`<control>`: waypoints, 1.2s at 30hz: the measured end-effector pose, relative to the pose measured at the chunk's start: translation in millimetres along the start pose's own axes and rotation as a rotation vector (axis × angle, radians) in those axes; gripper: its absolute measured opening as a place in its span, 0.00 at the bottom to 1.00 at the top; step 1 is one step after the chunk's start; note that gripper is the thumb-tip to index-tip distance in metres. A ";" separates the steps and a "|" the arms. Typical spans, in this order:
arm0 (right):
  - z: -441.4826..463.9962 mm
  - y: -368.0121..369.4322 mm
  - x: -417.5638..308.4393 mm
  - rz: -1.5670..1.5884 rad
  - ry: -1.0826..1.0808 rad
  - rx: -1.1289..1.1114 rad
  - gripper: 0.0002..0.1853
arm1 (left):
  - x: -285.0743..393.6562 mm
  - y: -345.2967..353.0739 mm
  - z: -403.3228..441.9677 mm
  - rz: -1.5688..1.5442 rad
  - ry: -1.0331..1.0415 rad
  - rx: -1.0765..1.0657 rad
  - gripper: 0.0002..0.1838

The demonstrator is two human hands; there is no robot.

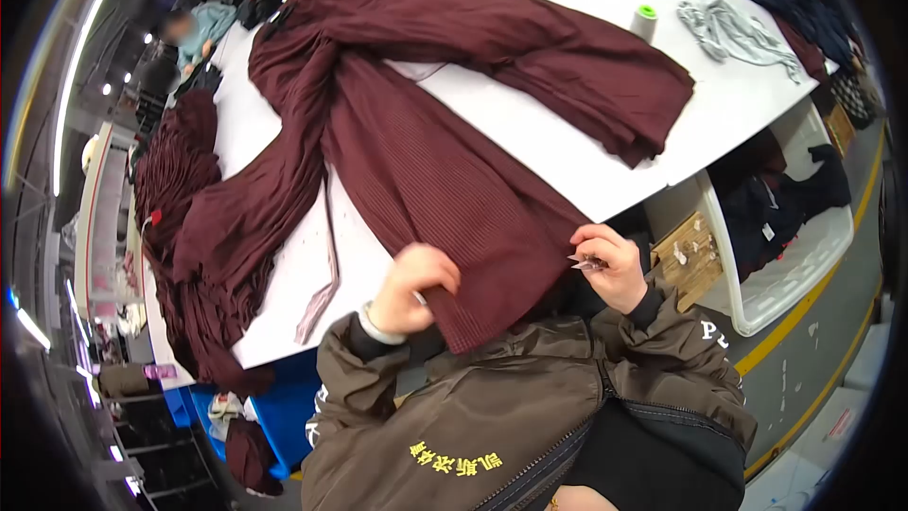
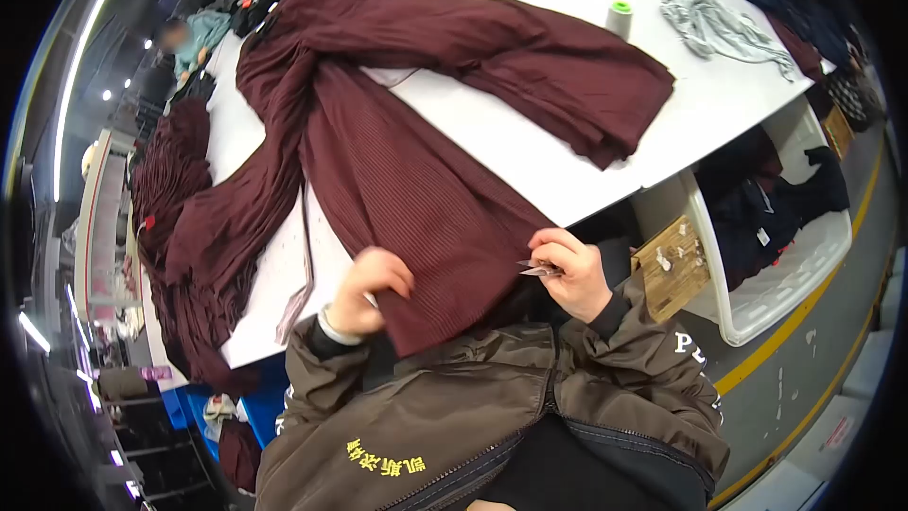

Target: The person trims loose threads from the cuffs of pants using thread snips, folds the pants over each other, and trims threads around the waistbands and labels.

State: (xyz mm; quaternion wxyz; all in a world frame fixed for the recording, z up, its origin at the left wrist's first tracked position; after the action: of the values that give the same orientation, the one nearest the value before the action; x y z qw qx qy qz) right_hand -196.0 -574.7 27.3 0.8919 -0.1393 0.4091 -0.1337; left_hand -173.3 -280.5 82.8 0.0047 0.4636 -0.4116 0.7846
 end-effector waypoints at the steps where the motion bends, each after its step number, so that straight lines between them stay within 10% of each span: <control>1: -8.9 7.7 6.9 0.031 0.105 0.005 0.11 | 1.1 7.6 -17.2 0.002 -0.023 0.010 0.10; 5: -31.2 25.9 -2.5 0.270 0.498 0.237 0.06 | 16.0 45.2 -49.2 -0.228 -0.418 -0.003 0.04; 14: -34.4 39.7 -5.2 0.086 0.607 -0.145 0.06 | 22.2 110.4 21.0 0.255 -0.215 0.299 0.10; 18: -17.6 28.1 -17.6 0.627 0.723 0.132 0.06 | 17.0 104.0 20.3 0.038 -0.179 0.349 0.10; 29: -0.6 59.2 -25.1 0.624 0.615 0.052 0.09 | 8.3 97.8 11.3 -0.541 -0.425 0.555 0.08; 36: -4.6 58.2 -16.2 0.681 0.640 0.087 0.08 | 4.3 101.6 3.8 0.007 -0.423 0.436 0.07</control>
State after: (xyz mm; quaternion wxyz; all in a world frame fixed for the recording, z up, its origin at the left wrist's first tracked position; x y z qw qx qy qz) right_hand -202.4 -515.8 14.7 0.7189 0.0886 0.6801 0.1132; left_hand -212.5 -351.7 21.7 -0.1837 0.6055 -0.2268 0.7404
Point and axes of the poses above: each hand's wrist, its own z-axis towards the middle knuckle, its own y-axis out of the palm, x = y × z, the point moved 2 cm from there along z, towards the middle knuckle, and after that the axes turned 9 degrees about -y, right-handed, at the moved point
